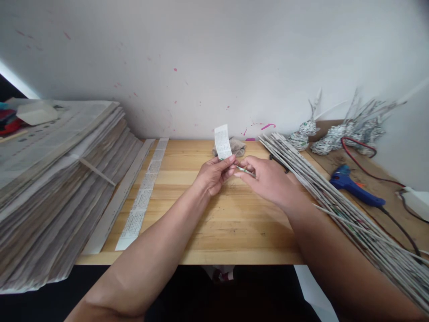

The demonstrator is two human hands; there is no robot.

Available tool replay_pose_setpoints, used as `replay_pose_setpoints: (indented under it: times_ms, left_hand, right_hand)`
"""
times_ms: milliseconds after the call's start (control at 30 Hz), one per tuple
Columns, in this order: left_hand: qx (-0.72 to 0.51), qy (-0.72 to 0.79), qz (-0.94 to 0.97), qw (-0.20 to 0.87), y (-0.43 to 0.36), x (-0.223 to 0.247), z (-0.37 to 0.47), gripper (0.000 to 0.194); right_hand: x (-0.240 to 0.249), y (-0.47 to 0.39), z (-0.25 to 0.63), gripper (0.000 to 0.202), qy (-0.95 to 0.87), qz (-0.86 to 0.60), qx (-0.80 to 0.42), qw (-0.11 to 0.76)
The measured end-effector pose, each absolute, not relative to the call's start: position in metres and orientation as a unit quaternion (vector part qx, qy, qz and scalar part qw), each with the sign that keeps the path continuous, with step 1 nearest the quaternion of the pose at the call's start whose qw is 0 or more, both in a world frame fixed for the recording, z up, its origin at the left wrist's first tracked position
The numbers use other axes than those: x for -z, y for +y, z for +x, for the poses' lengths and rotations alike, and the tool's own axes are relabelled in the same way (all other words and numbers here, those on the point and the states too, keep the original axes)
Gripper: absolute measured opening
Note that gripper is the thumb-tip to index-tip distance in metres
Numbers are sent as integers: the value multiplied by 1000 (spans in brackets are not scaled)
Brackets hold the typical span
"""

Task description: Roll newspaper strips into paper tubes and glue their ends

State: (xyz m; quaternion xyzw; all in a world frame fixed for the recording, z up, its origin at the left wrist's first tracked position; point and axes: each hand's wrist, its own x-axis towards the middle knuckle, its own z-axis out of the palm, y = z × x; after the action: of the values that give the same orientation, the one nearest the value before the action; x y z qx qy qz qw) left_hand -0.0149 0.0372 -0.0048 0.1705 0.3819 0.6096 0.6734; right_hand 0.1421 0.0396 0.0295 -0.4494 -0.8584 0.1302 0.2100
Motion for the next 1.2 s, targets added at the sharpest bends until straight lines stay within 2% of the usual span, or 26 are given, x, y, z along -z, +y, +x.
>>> replay_pose_setpoints:
  times_ms: [100,200,300,433,533,700,833,1033,1200]
  left_hand:
    - [-613,385,165,670,37,4,-15,7]
    - [-617,385,163,667,37,3,-15,6]
    - [-616,387,162,667,36,3,-15,5]
    - [-615,391,163,665,37,5,-16,5]
    - [-621,386,161,662,38,6,-17,4]
    - [-628,376,155,664,40,6,-18,5]
    - [-625,379,144,667,39,7,-18,9]
    - [-621,379,156,668,38,7,-17,5]
    - [-617,370,155,677,37,6,-16,4]
  right_hand:
    - [-29,39,141,18,-857,-451,-108,224]
    - [-30,40,141,28,-861,-455,-105,204]
    - [-30,40,142,30,-862,-455,-132,180]
    - [-26,41,142,14,-856,-452,-118,221]
    - [-24,40,140,13,-850,-449,-108,254]
    - [-27,40,140,30,-863,-455,-101,195]
    - [-27,40,142,32,-868,-450,-113,174]
    - [-27,39,140,22,-851,-459,-107,231]
    - [-30,41,141,29,-855,-468,-123,189]
